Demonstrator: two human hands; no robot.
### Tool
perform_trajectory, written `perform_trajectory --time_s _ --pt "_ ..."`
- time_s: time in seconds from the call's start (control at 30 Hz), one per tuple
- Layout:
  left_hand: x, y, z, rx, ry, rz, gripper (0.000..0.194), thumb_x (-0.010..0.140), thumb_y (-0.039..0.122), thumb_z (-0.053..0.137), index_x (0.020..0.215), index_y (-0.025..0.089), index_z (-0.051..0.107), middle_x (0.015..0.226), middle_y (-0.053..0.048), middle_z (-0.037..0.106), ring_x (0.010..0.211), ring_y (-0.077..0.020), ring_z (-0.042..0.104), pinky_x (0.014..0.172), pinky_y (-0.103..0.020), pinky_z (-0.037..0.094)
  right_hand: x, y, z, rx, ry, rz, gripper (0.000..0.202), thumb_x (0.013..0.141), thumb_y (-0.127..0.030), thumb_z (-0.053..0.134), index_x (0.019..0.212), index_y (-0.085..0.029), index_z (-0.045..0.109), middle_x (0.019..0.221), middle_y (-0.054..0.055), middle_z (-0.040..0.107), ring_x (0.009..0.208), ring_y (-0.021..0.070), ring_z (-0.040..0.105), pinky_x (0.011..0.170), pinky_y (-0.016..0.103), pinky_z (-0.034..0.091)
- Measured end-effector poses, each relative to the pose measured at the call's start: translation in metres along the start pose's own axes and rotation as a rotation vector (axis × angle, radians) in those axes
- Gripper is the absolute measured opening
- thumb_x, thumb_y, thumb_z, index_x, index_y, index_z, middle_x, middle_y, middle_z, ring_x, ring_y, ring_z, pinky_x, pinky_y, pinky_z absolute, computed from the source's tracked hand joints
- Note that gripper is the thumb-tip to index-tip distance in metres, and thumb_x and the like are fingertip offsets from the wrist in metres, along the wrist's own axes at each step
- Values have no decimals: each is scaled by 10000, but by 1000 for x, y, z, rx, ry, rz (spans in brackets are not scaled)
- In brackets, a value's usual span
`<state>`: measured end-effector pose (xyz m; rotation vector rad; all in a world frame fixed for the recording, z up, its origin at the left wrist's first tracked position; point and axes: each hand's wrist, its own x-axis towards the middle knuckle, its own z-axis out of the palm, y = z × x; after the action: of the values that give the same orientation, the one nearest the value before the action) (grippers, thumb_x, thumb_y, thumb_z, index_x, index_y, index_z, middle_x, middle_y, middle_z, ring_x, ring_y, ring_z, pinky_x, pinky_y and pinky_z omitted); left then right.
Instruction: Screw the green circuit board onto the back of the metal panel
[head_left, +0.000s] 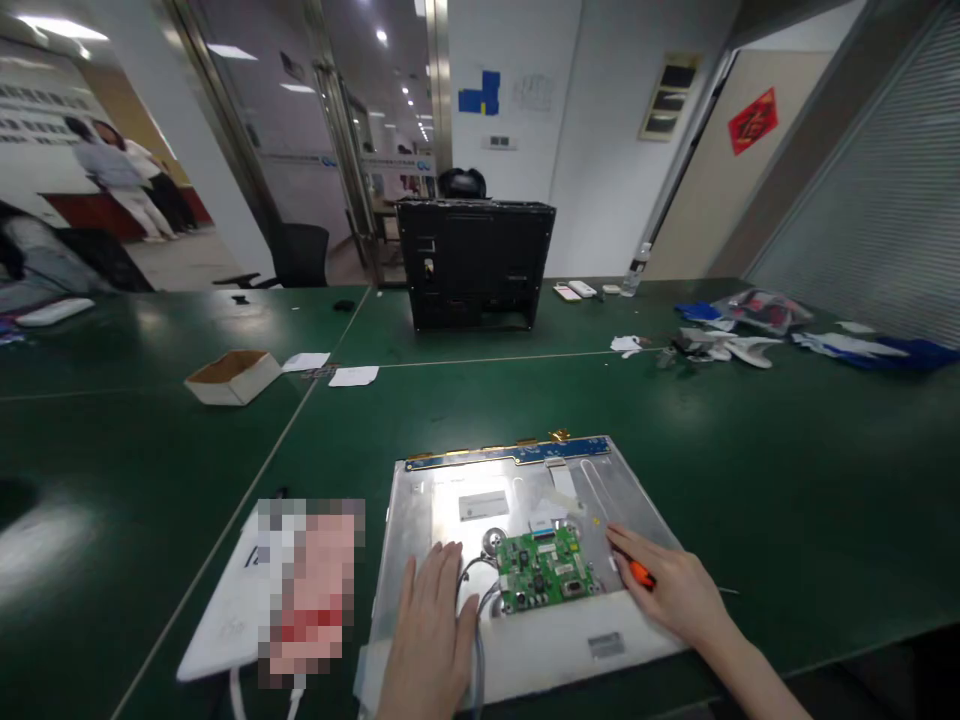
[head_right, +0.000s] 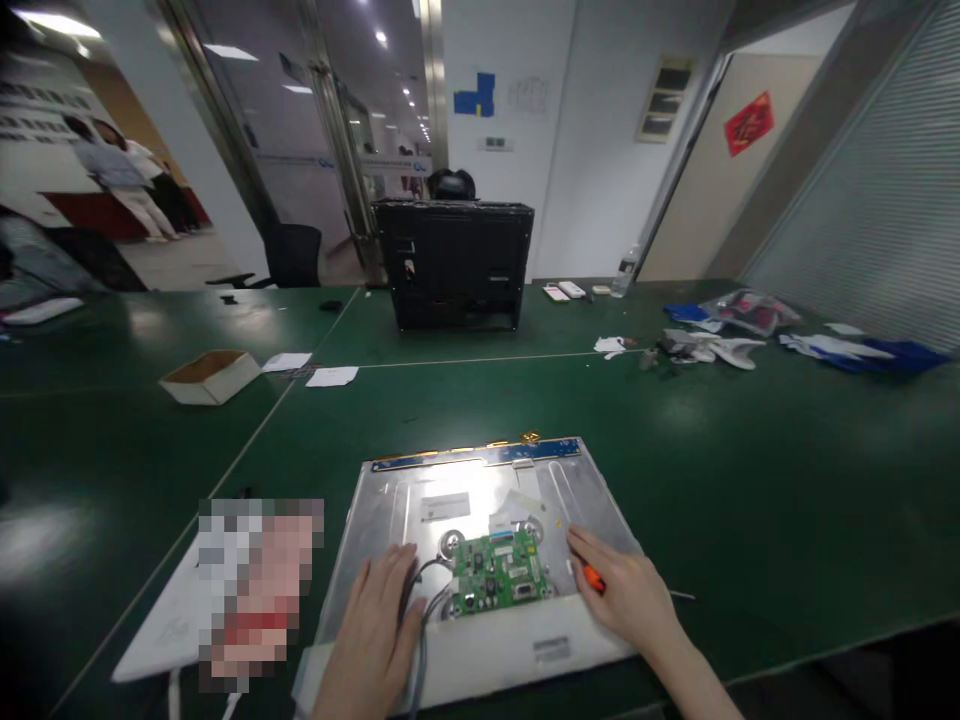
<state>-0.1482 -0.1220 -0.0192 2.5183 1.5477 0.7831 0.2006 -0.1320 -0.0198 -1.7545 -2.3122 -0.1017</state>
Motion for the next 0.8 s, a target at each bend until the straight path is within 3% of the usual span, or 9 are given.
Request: perform_trajectory --time_s 0.2,0.37,0.57,0.8 --pt "3 -1 -2 -125 22 -41 299 883 224 451 1165 172 536 1125 -127 570 1031 -268 552 879 -458 469 -1 -5 -6 -21 46 -62 339 906 -310 439 1174 -214 622 1212 55 634 949 190 670 739 289 555" --pt "4 7 -7 -120 0 -21 230 890 186 431 1062 174 583 991 -103 597 928 -251 563 814 -431 468 -8 -10 -13 42 84 -109 307 934 -279 400 1112 -205 639 1077 66 693 863 166 676 738 262 527" --pt "4 20 -14 -80 -45 -55 229 912 181 386 1000 186 597 957 -93 600 887 -234 560 792 -396 457 3 -20 -36 156 -93 -99 339 929 -321 408 1209 -237 581 1147 79 639 885 188 650 764 302 501" --pt "17 23 -16 -136 -120 -157 218 893 153 379 871 185 593 886 -75 587 827 -212 573 743 -343 462 21 -34 -39 184 -229 -123 246 857 -160 475 1023 -232 642 1087 59 634 853 189 634 721 285 468"
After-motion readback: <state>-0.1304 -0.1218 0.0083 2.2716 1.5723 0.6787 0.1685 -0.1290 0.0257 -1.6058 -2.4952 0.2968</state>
